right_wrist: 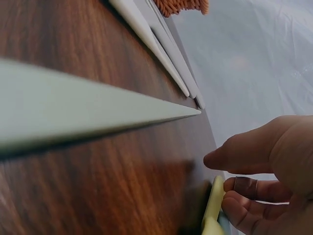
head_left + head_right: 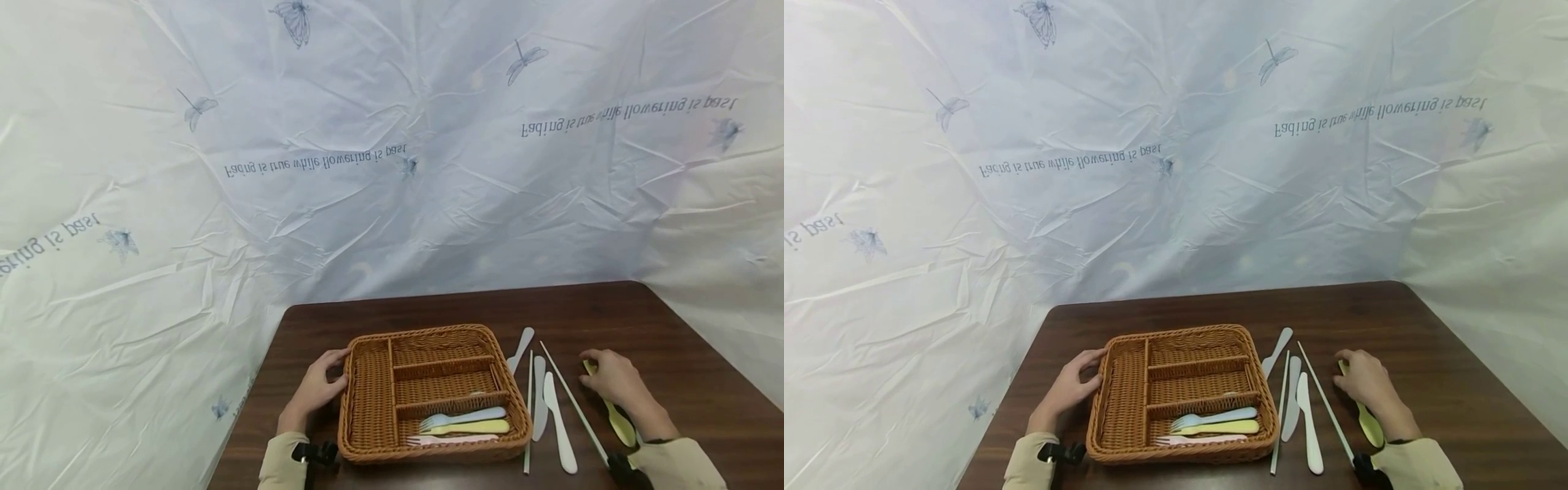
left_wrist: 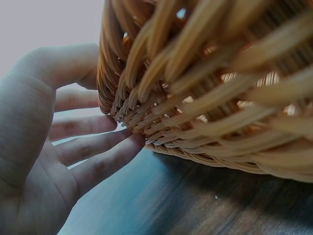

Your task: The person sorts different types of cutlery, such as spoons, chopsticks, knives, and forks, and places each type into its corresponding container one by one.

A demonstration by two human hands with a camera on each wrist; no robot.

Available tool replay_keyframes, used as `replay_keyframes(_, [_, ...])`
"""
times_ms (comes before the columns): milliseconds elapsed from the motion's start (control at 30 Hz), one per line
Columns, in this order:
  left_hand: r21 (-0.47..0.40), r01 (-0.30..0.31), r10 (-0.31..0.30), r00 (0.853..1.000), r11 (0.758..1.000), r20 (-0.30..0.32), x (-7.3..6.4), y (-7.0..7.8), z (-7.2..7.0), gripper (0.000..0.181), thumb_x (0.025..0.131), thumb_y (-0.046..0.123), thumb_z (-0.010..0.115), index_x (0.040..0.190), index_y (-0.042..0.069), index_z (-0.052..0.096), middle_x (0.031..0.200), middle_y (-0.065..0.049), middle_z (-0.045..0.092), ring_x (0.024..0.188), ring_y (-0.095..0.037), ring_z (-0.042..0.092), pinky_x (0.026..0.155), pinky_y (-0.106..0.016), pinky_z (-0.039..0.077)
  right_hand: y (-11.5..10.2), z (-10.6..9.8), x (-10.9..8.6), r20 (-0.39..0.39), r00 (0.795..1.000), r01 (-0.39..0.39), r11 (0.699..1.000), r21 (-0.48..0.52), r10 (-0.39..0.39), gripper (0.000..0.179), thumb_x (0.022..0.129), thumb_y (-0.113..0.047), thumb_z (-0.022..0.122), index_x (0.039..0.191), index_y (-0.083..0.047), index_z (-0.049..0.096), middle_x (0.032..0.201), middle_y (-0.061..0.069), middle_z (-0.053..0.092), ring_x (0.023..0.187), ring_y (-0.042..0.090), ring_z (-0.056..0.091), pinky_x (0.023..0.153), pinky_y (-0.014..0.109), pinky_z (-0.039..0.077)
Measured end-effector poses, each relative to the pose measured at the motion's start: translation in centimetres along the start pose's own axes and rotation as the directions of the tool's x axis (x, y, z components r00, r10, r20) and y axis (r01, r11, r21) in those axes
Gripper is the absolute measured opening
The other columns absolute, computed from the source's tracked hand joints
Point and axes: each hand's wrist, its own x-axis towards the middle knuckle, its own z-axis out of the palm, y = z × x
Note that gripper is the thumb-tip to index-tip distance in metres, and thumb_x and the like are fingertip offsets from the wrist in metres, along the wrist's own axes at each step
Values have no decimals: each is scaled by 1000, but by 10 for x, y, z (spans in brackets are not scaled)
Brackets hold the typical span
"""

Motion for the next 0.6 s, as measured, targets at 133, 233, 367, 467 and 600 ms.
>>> replay_keyframes(133, [-4,-6,6,1000,1000,-1,-2,-1,1,52,88,9,64,139,13,55,131,-4,57,113,-24,59,86,-37,54,0,0,-2,-8,1000,-5,1000,-30,4,47,77,-11,75,115,12,61,102,36,58,86,47,58,69,55,46])
replay_keyframes(233, [-9,-8,8,1000,1000,-1,-2,-1,1,53,88,9,64,139,13,55,131,-5,57,113,-25,58,85,-36,54,0,0,-2,-9,1000,-9,999,-48,9,47,76,-9,75,115,12,60,105,38,56,90,51,57,72,59,45])
replay_keyframes(367, [-14,-10,10,1000,1000,1,-2,0,1,53,88,9,63,140,14,54,131,-5,56,113,-26,58,85,-38,55,0,0,0,7,1000,-17,998,-67,17,49,75,-8,75,116,14,59,106,39,55,89,50,57,73,59,45])
replay_keyframes(467, [-13,-11,11,1000,1000,2,-2,1,0,53,88,10,63,140,14,54,131,-4,56,113,-25,58,85,-40,54,-1,0,1,19,1000,-19,997,-75,20,50,75,-8,75,117,14,59,106,39,54,88,48,57,73,59,45])
replay_keyframes(600, [-16,-10,10,1000,1000,10,-2,0,0,53,89,11,64,140,15,53,132,-4,56,114,-25,58,86,-41,54,-2,-1,1,32,999,5,997,-79,-2,52,75,-8,75,118,16,58,109,41,54,88,49,58,72,59,46])
